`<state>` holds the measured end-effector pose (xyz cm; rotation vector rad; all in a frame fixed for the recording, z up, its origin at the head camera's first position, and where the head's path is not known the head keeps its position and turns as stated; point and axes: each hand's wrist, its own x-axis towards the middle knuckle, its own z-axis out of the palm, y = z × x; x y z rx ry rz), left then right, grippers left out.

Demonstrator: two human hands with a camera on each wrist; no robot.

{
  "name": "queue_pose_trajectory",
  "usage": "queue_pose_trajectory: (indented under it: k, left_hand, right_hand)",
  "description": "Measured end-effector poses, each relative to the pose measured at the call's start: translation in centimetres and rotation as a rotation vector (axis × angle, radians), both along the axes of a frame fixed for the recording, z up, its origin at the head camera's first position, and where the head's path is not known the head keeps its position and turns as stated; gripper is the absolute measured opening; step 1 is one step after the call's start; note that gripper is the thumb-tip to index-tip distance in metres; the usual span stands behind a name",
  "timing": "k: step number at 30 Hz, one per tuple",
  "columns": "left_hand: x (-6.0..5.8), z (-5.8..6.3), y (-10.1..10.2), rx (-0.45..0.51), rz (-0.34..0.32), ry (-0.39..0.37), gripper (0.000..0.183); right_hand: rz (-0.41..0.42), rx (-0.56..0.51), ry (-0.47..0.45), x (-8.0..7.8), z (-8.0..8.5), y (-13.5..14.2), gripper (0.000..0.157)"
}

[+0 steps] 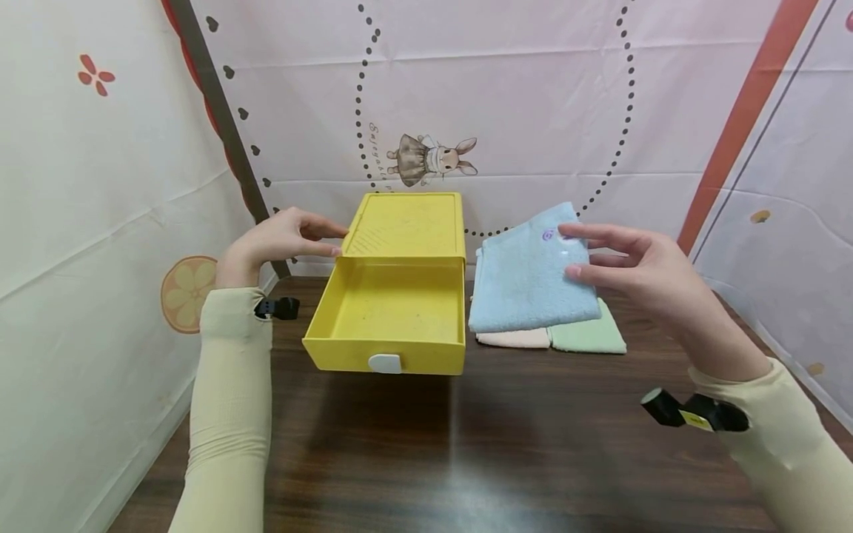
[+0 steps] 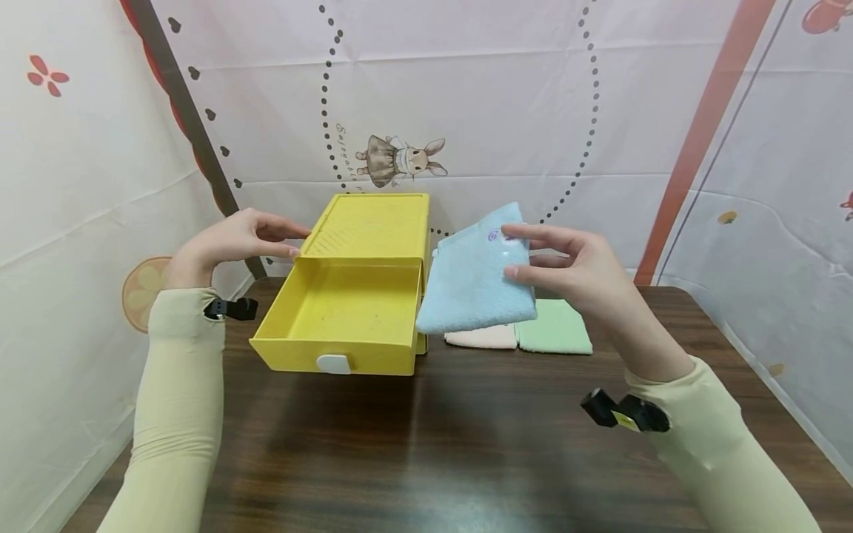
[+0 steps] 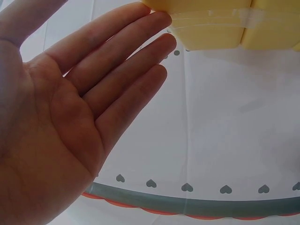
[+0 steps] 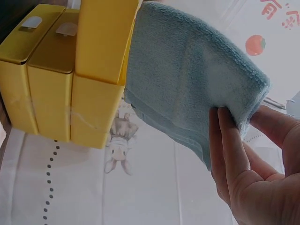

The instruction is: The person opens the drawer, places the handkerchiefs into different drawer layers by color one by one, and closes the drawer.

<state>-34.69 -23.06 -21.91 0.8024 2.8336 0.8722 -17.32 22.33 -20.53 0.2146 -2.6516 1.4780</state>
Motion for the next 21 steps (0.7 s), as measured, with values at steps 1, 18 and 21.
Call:
queue_pose_trajectory:
  k: [1,18,21]
  left_hand:
    - [0.0,0.0,0.0,-0.002,0.002,0.0,0.048]
    - [-0.2,-0.2,-0.2,-0.008,-0.002,0.011,0.049]
    - [-0.1,-0.1,-0.1,-0.007,-0.001,0.012,0.048]
  right_hand:
    - [0.003,-0.005,-0.002,0.0,0.1,-0.1,0.053]
    - [0.115,-0.196,0.007,-0.5,0.6,-2.5,0.053]
    - [0.119,-0.191,-0.012,-0.6,0.7,-3.1,0.054]
